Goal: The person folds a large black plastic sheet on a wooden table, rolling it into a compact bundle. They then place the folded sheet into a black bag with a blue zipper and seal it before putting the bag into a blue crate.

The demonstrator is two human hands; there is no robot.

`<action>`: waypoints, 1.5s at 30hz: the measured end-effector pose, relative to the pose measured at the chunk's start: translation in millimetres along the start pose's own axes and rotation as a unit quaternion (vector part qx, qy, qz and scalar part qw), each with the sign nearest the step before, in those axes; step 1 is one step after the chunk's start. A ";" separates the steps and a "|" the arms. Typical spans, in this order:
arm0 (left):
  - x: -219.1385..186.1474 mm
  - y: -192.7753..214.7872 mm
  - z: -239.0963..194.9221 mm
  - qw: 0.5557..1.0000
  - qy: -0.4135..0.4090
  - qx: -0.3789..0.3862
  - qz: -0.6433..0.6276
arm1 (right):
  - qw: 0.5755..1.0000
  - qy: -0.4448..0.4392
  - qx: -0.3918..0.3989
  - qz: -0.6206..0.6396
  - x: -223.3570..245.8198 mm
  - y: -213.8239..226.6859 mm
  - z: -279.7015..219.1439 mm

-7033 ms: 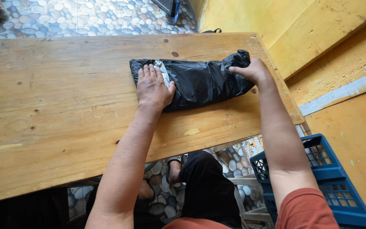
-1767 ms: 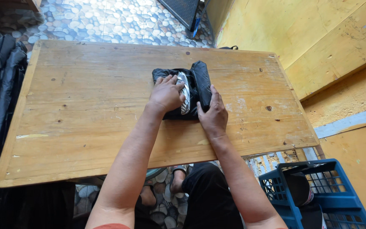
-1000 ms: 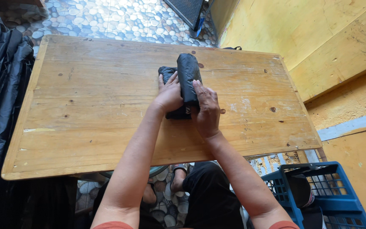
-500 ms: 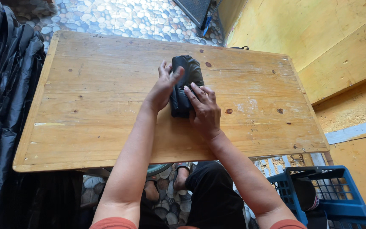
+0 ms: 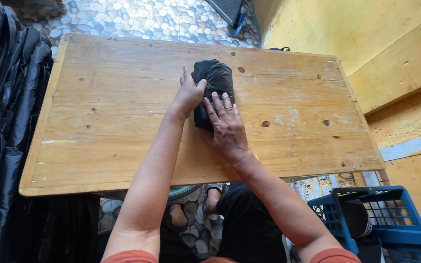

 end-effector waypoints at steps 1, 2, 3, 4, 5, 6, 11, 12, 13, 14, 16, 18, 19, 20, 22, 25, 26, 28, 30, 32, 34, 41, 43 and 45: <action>-6.3 -3.2 11.9 1.000 -0.002 -0.001 0.000 | 1.000 0.001 -0.002 -0.001 1.2 0.3 -1.2; -3.5 -6.7 23.1 0.995 0.062 0.007 0.083 | 1.000 0.006 -0.011 -0.001 3.1 1.8 -2.3; -1.6 -8.2 34.5 0.978 0.126 0.013 0.164 | 1.000 0.013 -0.020 -0.002 4.3 3.3 -2.1; -18.1 -4.7 27.7 0.979 0.124 0.010 0.162 | 1.000 0.015 -0.023 -0.004 5.9 5.7 -1.4; -28.6 2.8 17.2 0.971 0.154 -0.014 0.180 | 1.000 0.005 -0.010 0.004 6.7 5.7 -2.4; -39.6 9.9 6.7 0.962 0.185 -0.037 0.196 | 1.000 -0.006 0.002 0.012 7.0 5.7 -3.4; -26.2 6.6 6.4 0.957 0.209 -0.055 0.194 | 0.988 -0.066 0.086 0.110 2.6 10.2 3.2; -22.9 6.9 9.4 0.956 0.212 -0.060 0.196 | 0.982 -0.079 0.099 0.139 1.9 13.0 7.0; -33.3 11.5 0.6 0.956 0.209 -0.061 0.198 | 0.983 -0.079 0.095 0.139 -10.7 6.6 14.9; -43.3 14.9 -8.6 0.956 0.209 -0.052 0.199 | 0.971 -0.142 0.075 0.177 -31.5 1.2 21.2; -56.1 20.3 -8.8 0.957 0.202 -0.049 0.199 | 0.956 -0.198 0.048 0.212 -66.4 -9.9 44.4; -49.5 16.8 -5.5 0.957 0.199 -0.057 0.203 | 0.950 -0.227 0.064 0.206 -95.1 -28.4 59.7; -50.5 16.6 -5.7 0.957 0.196 -0.057 0.205 | 0.949 -0.228 0.061 0.207 -88.9 -29.0 62.8; -50.8 16.9 -5.3 0.956 0.197 -0.056 0.212 | 0.957 -0.235 0.059 0.159 -84.0 -28.9 66.3; -52.9 16.1 -5.9 0.953 0.200 -0.054 0.221 | 0.962 -0.242 0.058 0.113 -77.8 -28.9 68.7; -61.5 20.6 -13.8 0.950 0.188 -0.066 0.242 | 0.989 -0.137 -0.011 0.056 -60.2 -16.3 69.3; -63.8 20.5 -18.9 0.950 0.187 -0.056 0.245 | 0.993 -0.091 -0.001 0.077 -55.0 -16.5 67.3; -74.3 20.8 -10.5 0.951 0.177 -0.058 0.247 | 0.995 -0.035 -0.003 0.094 -61.6 -21.0 77.3; -64.4 13.2 -16.4 0.940 0.191 -0.031 0.280 | 0.997 0.002 0.047 0.059 -65.9 -46.1 70.9; -65.1 16.5 -33.4 0.946 0.199 -0.038 0.255 | 0.997 0.046 0.054 0.018 -69.0 -48.0 62.5; -80.5 25.8 -17.0 0.954 0.186 -0.062 0.228 | 0.994 0.096 0.038 -0.033 -68.6 -33.6 90.5; -61.5 13.5 -59.3 0.952 0.241 -0.147 0.120 | 0.933 -0.215 0.286 0.037 -99.7 -72.1 83.2; -38.1 10.0 -52.7 0.952 0.241 -0.151 0.111 | 0.928 -0.224 0.296 0.038 -108.3 -102.3 74.9; -11.7 3.1 -33.8 0.966 0.212 -0.095 0.114 | 0.923 -0.238 0.284 0.103 -108.7 -121.7 66.3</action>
Point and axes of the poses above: each hand's wrist, its own z-axis towards the middle knuckle, its own y-axis out of the back of the hand, x = y × z, the point moved 7 cm from there along z, towards the middle knuckle, and after that the axes turned 7 degrees about z, right-handed, at the moved point
